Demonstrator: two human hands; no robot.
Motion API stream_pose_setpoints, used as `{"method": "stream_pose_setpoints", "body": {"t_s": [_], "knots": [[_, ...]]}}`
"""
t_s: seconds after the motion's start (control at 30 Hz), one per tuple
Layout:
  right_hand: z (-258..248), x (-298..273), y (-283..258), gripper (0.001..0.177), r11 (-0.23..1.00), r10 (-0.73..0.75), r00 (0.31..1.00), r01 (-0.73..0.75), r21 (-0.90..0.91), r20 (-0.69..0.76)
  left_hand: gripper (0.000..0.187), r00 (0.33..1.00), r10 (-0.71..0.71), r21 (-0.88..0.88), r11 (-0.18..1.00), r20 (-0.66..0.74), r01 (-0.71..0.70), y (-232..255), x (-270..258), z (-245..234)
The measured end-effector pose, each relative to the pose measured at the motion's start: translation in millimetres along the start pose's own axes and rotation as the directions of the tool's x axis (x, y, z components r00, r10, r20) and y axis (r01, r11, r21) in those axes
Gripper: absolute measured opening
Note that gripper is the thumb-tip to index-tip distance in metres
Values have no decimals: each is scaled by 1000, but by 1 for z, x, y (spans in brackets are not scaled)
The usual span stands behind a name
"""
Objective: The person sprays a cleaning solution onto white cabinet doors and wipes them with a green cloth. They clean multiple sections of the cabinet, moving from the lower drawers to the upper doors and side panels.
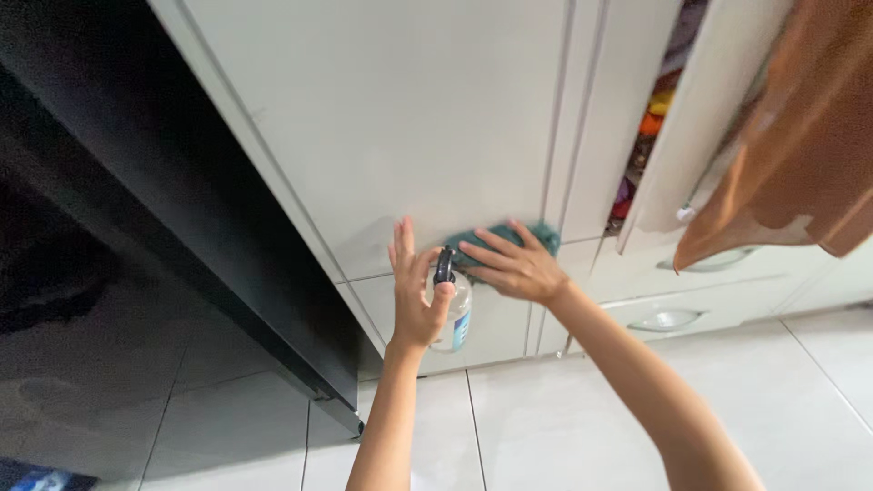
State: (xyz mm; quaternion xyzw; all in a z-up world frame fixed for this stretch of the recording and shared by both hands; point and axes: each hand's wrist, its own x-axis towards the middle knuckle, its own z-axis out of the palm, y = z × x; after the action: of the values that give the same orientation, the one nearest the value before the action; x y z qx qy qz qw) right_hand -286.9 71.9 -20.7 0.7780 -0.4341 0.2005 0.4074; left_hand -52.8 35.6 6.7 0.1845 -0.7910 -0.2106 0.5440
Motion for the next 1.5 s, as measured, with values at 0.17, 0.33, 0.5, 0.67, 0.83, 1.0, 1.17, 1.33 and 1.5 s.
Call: {"method": "stream_pose_setpoints", "body": {"t_s": [0.17, 0.33, 0.5, 0.67, 0.83, 1.0, 1.17, 1.33, 1.5], "knots": [[-47, 35, 78, 51, 996, 88, 974, -84, 28, -208, 75, 1000, 4, -22, 1000, 17, -3, 6, 2, 10], [-63, 52, 100, 52, 905, 377, 839, -424, -37, -393, 75, 999, 19, -26, 999, 36, -19, 1, 0, 19], [-7, 6, 55, 54, 930, 354, 875, -366, 26, -331, 72, 997, 45, 19, 999, 57, -46, -5, 0, 24], [24, -57, -3, 45, 971, 217, 958, -231, -57, -187, 71, 998, 32, 26, 999, 51, -33, -2, -3, 17], [-10, -15, 20, 63, 965, 261, 964, -262, -10, -58, 74, 998, 26, -8, 1000, 49, -26, 5, -3, 11], [-71, 75, 92, 69, 935, 343, 897, -353, 14, -280, 75, 998, 10, -31, 999, 57, -8, 12, -5, 11], [-97, 94, 113, 63, 766, 599, 613, -625, 146, -515, 77, 999, 7, -70, 998, 42, -4, 11, -6, 12], [-68, 71, 94, 61, 713, 658, 501, -654, 251, -563, 80, 997, -64, -170, 983, 42, 70, -5, -5, 20], [-30, 27, 61, 68, 678, 707, 498, -678, 283, -502, 84, 983, -143, -331, 927, 115, 174, -17, -10, 30]]}}
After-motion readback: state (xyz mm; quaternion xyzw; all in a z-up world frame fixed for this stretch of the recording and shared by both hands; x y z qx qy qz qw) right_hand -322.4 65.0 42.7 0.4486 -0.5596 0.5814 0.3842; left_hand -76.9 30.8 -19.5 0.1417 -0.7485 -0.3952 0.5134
